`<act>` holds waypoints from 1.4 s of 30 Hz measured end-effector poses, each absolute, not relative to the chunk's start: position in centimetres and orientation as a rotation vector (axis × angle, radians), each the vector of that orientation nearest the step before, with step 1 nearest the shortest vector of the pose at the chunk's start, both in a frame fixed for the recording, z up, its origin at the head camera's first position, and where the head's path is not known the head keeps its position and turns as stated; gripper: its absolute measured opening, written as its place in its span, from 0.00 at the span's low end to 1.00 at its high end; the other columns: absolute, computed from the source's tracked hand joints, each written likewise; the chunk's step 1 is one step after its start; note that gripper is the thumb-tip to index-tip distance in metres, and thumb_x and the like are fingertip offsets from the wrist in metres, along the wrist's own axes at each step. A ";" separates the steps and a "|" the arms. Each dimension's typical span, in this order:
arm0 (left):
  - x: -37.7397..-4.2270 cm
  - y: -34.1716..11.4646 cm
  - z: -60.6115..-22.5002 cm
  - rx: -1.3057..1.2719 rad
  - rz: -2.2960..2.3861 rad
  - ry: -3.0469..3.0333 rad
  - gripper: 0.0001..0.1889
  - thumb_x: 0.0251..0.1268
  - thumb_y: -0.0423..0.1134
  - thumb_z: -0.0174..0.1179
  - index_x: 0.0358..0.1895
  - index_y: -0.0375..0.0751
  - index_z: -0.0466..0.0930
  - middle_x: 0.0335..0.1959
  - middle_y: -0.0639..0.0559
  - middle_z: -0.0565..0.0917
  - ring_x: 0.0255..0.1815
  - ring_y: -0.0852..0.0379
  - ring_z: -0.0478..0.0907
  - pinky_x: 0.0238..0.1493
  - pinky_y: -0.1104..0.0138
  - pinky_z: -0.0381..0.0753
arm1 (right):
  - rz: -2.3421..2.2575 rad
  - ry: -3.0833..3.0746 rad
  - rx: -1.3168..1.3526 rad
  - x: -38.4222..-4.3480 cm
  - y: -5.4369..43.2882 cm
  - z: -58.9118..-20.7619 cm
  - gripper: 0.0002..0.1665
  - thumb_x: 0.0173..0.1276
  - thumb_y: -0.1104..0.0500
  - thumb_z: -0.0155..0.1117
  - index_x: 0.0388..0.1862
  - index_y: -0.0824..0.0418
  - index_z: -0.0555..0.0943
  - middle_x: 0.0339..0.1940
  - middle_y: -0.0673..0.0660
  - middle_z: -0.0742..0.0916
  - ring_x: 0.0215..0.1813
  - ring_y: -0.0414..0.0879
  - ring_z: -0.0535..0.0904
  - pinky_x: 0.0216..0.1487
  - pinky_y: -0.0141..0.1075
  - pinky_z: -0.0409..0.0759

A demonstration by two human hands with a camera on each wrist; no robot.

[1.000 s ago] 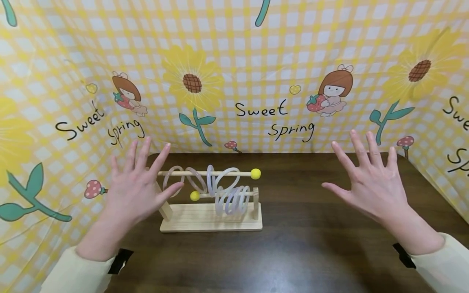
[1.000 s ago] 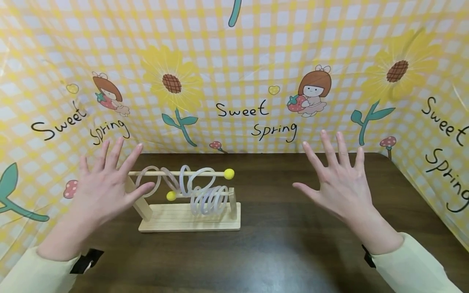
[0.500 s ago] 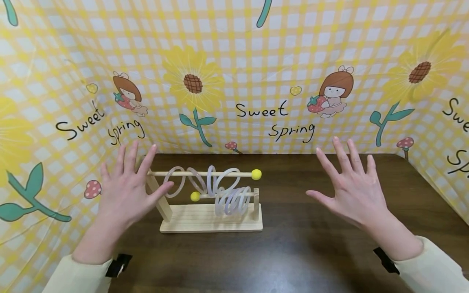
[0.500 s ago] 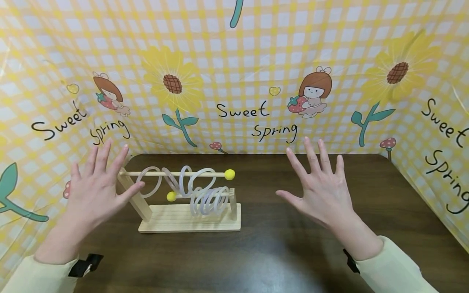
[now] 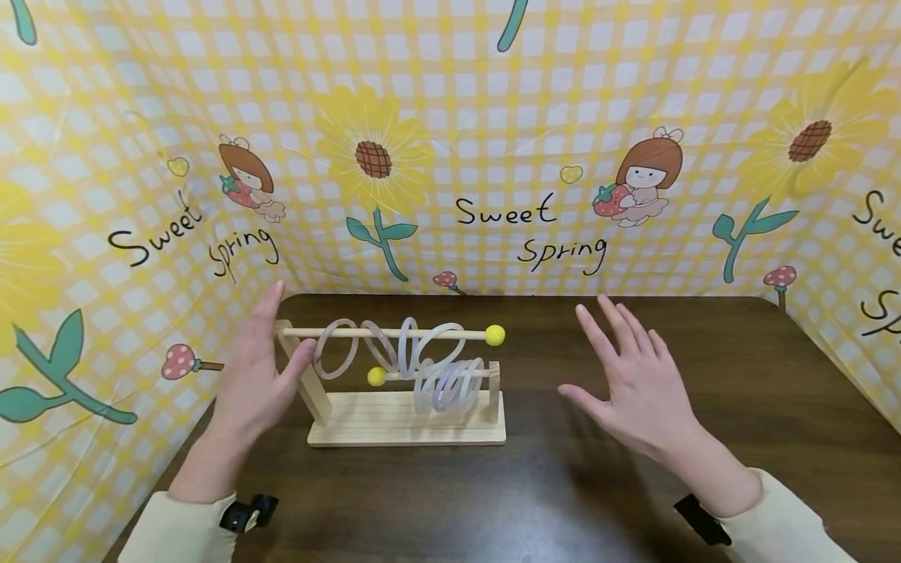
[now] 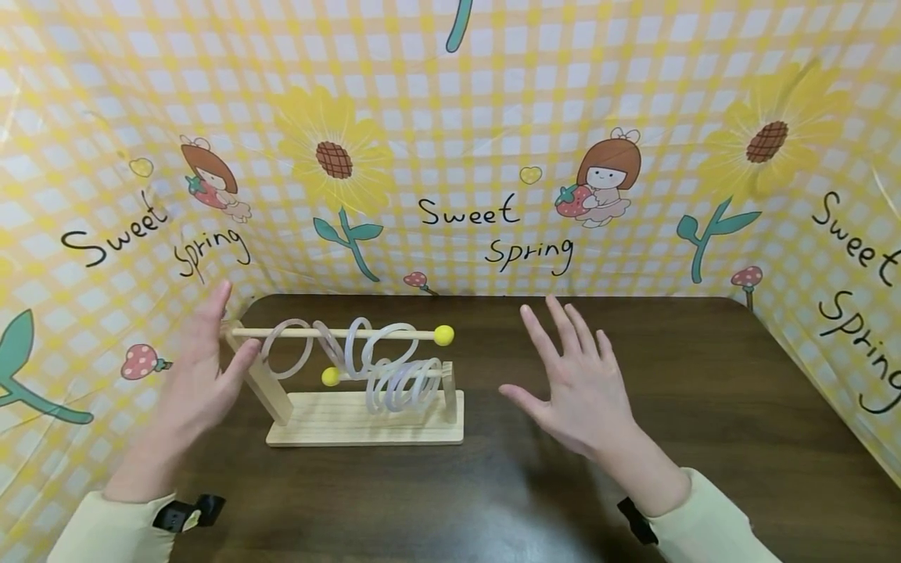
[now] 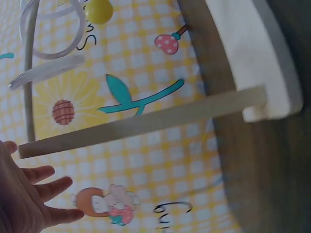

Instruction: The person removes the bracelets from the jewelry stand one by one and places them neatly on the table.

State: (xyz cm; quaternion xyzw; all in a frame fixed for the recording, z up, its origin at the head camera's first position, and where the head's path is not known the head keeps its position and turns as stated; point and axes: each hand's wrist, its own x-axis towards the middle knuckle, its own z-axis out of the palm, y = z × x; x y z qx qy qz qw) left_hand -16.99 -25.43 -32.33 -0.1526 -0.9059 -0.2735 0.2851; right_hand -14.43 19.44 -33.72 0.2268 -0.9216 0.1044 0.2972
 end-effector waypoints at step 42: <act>-19.6 -24.9 -37.8 -0.708 -1.611 -1.709 0.17 0.78 0.31 0.37 0.63 0.21 0.56 0.40 0.50 0.77 0.38 0.59 0.81 0.38 0.73 0.79 | 1.114 -2.236 0.926 -14.6 8.0 -37.9 0.27 0.71 0.52 0.59 0.65 0.59 0.69 0.55 0.54 0.80 0.51 0.46 0.79 0.37 0.41 0.80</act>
